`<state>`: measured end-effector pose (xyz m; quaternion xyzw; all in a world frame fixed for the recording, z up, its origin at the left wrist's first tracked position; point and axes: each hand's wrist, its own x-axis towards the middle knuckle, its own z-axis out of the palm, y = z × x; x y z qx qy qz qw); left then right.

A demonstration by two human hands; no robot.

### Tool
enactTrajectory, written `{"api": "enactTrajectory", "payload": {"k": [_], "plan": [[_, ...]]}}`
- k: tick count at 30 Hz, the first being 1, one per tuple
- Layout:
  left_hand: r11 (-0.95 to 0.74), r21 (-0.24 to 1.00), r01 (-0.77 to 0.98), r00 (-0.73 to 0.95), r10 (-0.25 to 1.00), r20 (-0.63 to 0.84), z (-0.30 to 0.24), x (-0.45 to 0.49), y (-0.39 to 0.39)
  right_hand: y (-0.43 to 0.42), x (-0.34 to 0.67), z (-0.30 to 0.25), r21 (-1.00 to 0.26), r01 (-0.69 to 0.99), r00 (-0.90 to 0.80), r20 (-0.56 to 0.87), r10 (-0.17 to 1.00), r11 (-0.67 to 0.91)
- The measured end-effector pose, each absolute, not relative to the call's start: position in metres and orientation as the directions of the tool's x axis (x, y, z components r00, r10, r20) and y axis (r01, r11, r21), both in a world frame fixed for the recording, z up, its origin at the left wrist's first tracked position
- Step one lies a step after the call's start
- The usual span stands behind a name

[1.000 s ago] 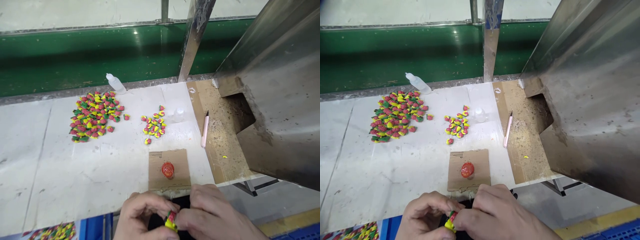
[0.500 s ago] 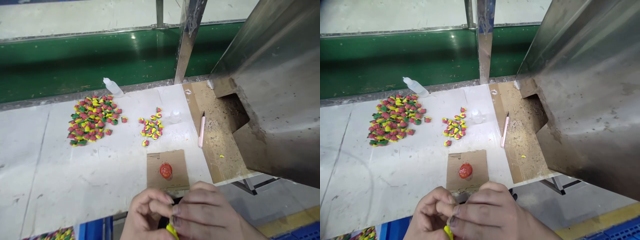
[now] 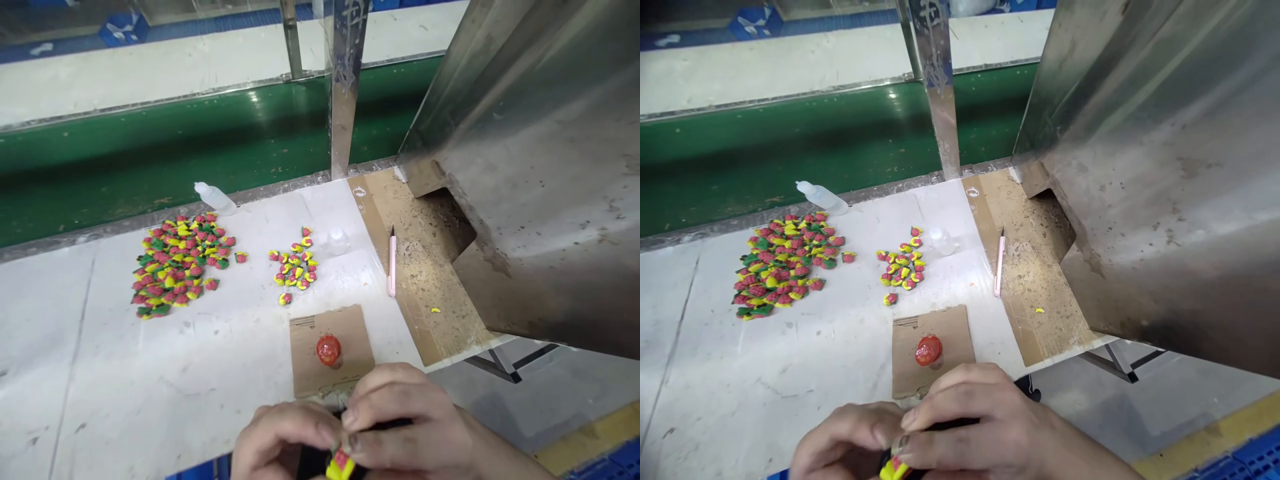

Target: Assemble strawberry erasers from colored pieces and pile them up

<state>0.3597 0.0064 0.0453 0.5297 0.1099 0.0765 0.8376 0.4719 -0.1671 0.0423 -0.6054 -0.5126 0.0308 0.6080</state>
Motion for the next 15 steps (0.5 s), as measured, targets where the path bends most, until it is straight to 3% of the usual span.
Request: {"api": "enactTrajectory", "payload": {"k": [1, 3, 5, 6, 9, 15], "plan": [[0.321, 0.940, -0.116, 0.972, 0.233, 0.041, 0.046, 0.364, 0.011, -0.169, 0.471, 0.045, -0.841, 0.478, 0.545, 0.511, 0.665, 0.254], [0.183, 0.944, -0.275, 0.956, 0.153, 0.249, 0.049, 0.373, 0.017, -0.172, 0.469, 0.050, -0.973, 0.203, 0.637, 0.217, 0.740, 0.110], [0.100, 0.932, -0.348, 0.937, 0.072, 0.342, 0.052, 0.381, 0.020, -0.172, 0.470, 0.054, -0.996, -0.084, 0.529, -0.059, 0.847, -0.017], [0.065, 0.931, -0.358, 0.933, 0.046, 0.356, 0.053, 0.384, 0.019, -0.172, 0.471, 0.055, -0.980, -0.198, 0.430, -0.118, 0.895, -0.034], [0.035, 0.946, -0.322, 0.947, 0.021, 0.321, 0.053, 0.387, 0.014, -0.168, 0.475, 0.052, -0.908, -0.416, 0.212, -0.041, 0.976, 0.052], [0.276, 0.945, -0.173, 0.983, 0.106, 0.149, 0.034, 0.376, 0.002, -0.164, 0.466, 0.032, -0.705, -0.709, 0.082, -0.060, 0.995, 0.016]]}}
